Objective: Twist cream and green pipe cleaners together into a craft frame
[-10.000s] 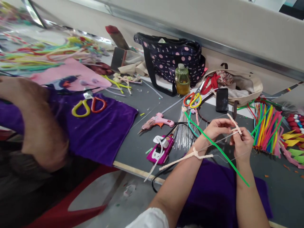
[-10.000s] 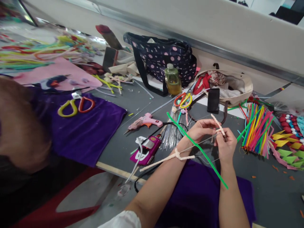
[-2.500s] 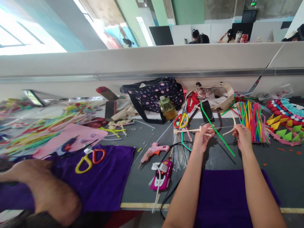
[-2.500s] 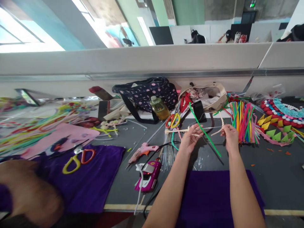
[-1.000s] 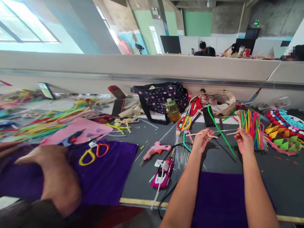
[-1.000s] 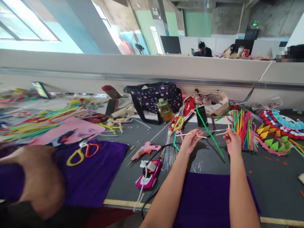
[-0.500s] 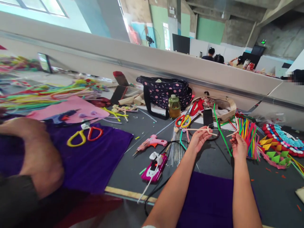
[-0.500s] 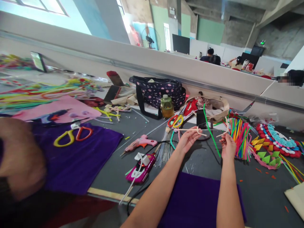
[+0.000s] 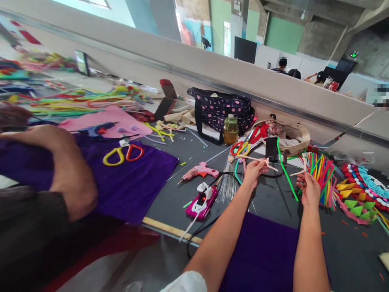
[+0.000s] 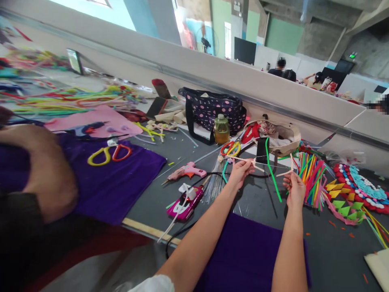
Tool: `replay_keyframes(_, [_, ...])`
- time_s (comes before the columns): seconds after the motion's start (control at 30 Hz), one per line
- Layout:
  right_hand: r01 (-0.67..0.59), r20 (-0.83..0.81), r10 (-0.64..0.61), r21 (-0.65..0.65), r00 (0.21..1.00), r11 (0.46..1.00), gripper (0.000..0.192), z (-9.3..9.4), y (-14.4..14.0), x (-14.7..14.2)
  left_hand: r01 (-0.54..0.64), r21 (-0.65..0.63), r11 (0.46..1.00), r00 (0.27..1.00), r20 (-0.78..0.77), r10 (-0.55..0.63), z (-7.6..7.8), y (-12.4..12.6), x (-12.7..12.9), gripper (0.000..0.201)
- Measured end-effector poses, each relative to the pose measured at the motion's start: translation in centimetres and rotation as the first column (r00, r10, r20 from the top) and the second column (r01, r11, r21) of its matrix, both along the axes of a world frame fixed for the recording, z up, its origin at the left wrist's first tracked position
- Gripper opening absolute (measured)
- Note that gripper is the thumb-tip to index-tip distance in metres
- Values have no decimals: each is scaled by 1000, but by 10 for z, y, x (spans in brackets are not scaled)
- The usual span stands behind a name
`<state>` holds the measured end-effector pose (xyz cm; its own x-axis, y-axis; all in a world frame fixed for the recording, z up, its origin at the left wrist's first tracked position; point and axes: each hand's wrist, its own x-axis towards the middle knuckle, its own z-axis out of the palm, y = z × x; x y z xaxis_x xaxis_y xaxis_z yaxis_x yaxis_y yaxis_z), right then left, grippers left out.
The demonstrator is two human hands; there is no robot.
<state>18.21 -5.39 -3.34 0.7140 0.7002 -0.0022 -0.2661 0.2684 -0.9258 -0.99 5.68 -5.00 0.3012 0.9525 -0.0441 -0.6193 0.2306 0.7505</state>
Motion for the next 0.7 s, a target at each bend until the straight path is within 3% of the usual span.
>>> replay_keyframes(0.43, [165,102,-168,32,980,986,30,-3,2,1,41,31,999,998,36,-43,6,-6,3,38])
replay_keyframes(0.7, [151,65,-152,25,986,988,29,0,3,-14,328,21,945,942,72,-328,6,-22,16,48])
